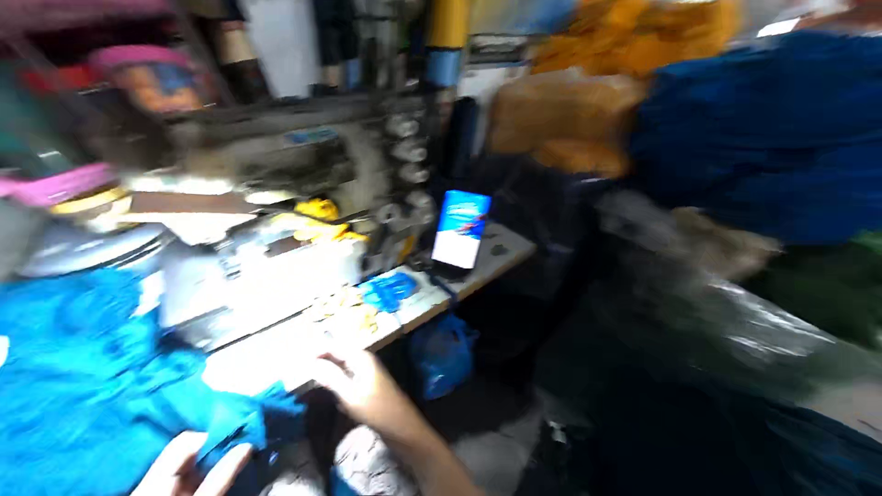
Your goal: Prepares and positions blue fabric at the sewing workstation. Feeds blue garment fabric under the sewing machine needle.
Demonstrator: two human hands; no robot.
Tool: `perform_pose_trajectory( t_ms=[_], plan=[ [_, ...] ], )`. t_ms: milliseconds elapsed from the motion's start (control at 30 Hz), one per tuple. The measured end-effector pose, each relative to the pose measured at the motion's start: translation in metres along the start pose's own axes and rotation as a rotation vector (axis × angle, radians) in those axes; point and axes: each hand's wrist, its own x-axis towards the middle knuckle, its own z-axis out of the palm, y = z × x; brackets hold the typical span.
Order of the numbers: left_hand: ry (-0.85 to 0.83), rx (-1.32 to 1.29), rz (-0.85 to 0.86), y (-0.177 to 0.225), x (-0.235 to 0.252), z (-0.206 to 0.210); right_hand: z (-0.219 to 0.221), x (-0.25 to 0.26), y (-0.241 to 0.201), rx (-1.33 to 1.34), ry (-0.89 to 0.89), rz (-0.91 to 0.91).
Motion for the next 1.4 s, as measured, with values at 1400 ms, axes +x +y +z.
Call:
perform_pose_trajectory(
  t_ms=[1400],
  plan=[
    [-0.271, -0.152, -0.533, -0.031, -0.078, -0.012, 0.043, -0.062, 0.015, -0.129, -0.415, 0.085]
  ],
)
